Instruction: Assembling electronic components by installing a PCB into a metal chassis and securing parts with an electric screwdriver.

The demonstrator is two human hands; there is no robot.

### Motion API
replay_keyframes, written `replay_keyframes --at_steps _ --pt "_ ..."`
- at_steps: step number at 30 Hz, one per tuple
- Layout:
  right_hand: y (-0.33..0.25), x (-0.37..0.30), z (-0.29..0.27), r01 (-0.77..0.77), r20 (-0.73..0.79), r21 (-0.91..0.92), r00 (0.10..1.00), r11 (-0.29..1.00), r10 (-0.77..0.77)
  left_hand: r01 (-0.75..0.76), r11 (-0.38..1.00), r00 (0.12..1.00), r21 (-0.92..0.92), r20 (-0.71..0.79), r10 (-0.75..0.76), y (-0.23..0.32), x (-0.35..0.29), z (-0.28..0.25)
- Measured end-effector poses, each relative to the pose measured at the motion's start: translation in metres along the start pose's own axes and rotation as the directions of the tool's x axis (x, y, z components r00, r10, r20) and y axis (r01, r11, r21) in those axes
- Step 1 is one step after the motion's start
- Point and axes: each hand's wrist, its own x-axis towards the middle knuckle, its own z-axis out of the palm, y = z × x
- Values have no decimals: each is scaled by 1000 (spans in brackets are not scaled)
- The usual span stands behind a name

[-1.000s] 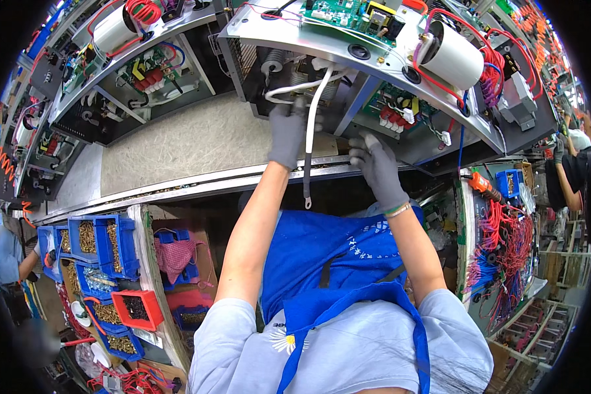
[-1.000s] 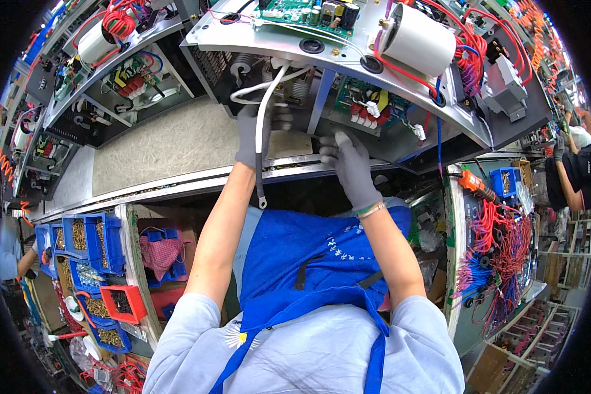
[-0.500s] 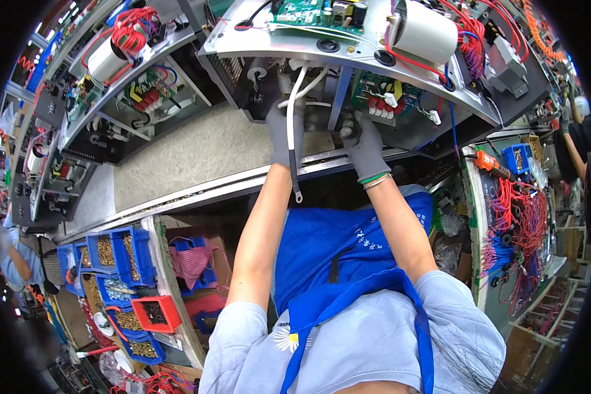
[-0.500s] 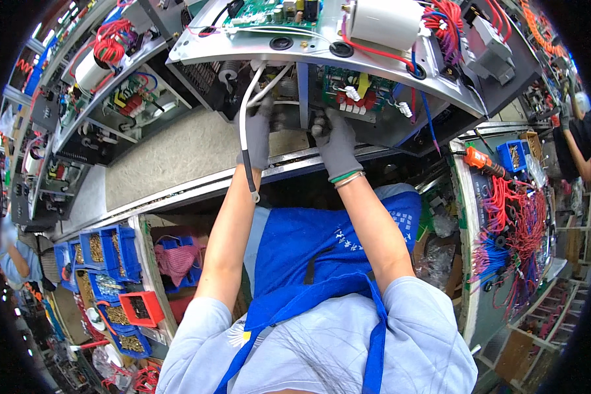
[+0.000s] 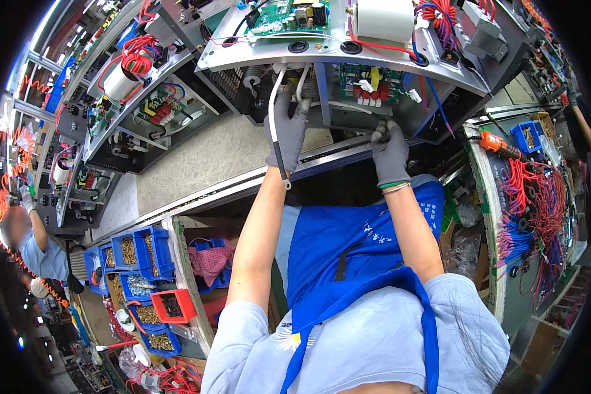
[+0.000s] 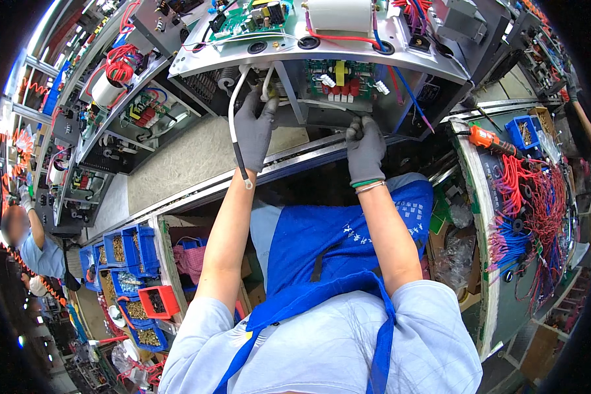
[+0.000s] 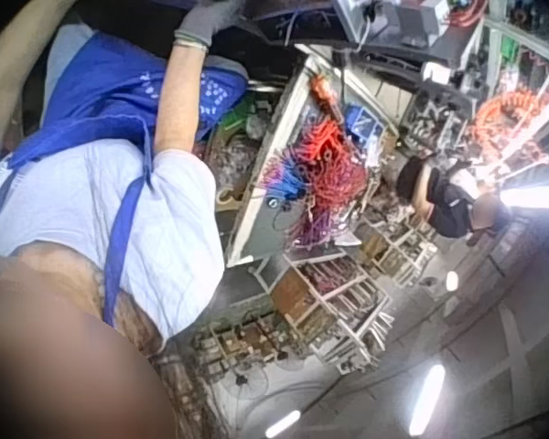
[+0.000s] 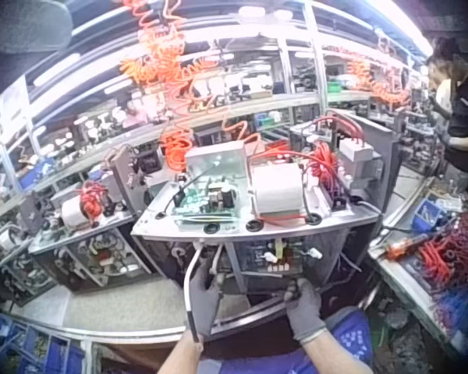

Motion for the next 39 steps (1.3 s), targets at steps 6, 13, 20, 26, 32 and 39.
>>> replay_keyframes --at_steps 6,13,20,26,32,39 --pt "-25 5 -23 96 82 -7 992 995 -95 272 876 961 -397 147 -232 -12 7 24" --pt "-47 -27 -27 341 198 -353 937 871 -286 203 917 968 -343 214 -134 -10 17 37" --pt "-63 -45 16 932 958 -282 284 227 25 -8 969 999 -249 44 19 -26 19 40" --pt "-76 7 20 898 878 -381 426 -218 220 -20 999 997 -34 67 22 -18 19 45" --pt "-58 4 35 710 710 -354 628 -609 319 -30 999 1000 -38 0 30 -57 19 41" --pt "-81 5 -11 771 777 -556 615 -311 134 589 296 766 -752 403 -500 -12 7 -25"
